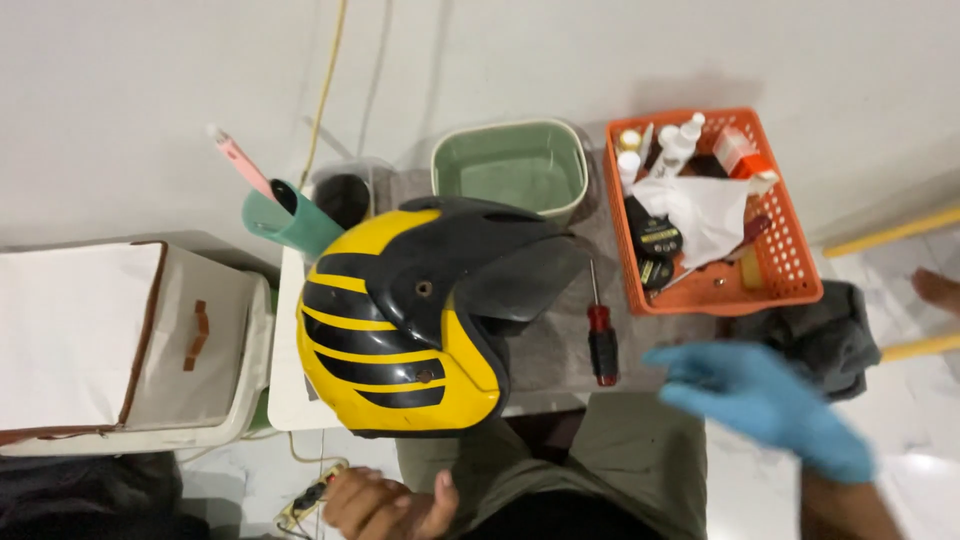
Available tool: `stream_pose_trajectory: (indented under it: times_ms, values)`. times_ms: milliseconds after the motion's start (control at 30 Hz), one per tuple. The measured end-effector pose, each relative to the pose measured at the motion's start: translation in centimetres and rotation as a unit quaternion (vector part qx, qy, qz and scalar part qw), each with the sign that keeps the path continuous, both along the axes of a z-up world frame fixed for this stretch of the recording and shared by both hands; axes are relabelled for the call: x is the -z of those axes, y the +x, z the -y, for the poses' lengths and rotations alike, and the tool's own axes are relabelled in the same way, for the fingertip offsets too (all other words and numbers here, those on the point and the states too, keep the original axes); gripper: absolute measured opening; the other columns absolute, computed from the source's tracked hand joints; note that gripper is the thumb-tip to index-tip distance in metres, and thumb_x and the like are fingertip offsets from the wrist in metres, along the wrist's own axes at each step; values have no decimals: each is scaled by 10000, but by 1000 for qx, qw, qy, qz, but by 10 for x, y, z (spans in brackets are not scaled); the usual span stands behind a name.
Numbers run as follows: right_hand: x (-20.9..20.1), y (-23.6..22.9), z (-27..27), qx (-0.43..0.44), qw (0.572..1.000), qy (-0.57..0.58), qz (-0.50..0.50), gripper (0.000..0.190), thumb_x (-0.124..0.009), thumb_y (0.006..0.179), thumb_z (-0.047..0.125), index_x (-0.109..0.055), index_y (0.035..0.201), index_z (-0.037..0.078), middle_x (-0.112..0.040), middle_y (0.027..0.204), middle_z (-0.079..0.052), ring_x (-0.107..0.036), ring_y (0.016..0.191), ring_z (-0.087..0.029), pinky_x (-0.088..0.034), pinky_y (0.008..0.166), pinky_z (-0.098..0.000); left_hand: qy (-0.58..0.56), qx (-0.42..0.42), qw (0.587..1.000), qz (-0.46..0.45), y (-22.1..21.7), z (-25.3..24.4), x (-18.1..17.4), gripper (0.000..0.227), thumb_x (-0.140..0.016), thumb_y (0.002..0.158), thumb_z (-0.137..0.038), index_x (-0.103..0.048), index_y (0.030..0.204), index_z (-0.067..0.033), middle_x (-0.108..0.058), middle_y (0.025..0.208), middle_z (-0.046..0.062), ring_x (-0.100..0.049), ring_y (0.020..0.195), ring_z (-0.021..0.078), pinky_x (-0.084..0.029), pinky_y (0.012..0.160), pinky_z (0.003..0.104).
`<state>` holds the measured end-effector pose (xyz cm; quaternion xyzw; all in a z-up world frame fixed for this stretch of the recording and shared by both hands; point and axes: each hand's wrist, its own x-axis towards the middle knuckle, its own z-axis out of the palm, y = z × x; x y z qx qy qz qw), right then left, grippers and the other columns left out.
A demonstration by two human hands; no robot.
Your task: The person uses a screwdriver to remove screws from a motorcycle helmet, detaches the plastic visor, and pulls out the interior fabric padding by hand.
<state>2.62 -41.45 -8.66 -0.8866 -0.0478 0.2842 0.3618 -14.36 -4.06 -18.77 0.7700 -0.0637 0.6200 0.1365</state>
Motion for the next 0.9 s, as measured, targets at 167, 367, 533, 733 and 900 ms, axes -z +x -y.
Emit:
stream_pose_trajectory:
  times_ms: [167, 367, 533, 733, 900]
  values:
    - [44, -10, -63, -74, 975, -178, 109, 840, -687, 830, 581, -330, 1576, 431, -801, 907, 68, -774, 877, -165, -568, 760, -359, 42, -38, 996, -75, 22, -10, -10, 789, -819, 847, -513, -384, 1427, -202, -436, 1471, 112, -418, 1414, 321, -384, 1169, 482]
    - [97, -10, -81, -77, 950, -250, 171, 999, -599, 881, 638, -88, 1679, 325, -683, 861, -65, -674, 692, -275, -530, 562, -435, 46, -71, 991, -107, 39, -15, 0, 755, -796, 891, -493, -404, 1451, -170, -470, 1489, 165, -431, 1420, 365, -399, 1165, 502]
    - [101, -9, -82, -59, 948, -269, 157, 1035, -626, 881, 533, -8, 1691, 353, -691, 806, -35, -663, 664, -253, -527, 566, -404, 28, -120, 989, -84, 46, -13, -8, 755, -851, 894, -406, -440, 1463, -125, -538, 1403, 142, -497, 1307, 319, -434, 1041, 422]
    - [134, -17, -63, -33, 933, -204, 294, 914, -593, 886, 393, -151, 1681, 302, -650, 777, -48, -622, 602, -248, -503, 513, -432, 30, -152, 985, -72, 55, -14, -31, 569, -907, 885, -200, -612, 1353, -68, -618, 1404, 148, -500, 1272, 329, -485, 956, 423]
    - [139, -40, -52, 48, 947, -141, 284, 940, -646, 816, 352, -223, 1655, 383, -718, 1004, -44, -705, 816, -330, -566, 682, -462, -115, -108, 987, -27, 59, -20, -46, 336, -552, 1083, -161, -624, 1341, 42, -663, 1341, 201, -483, 1280, 364, -504, 1103, 463]
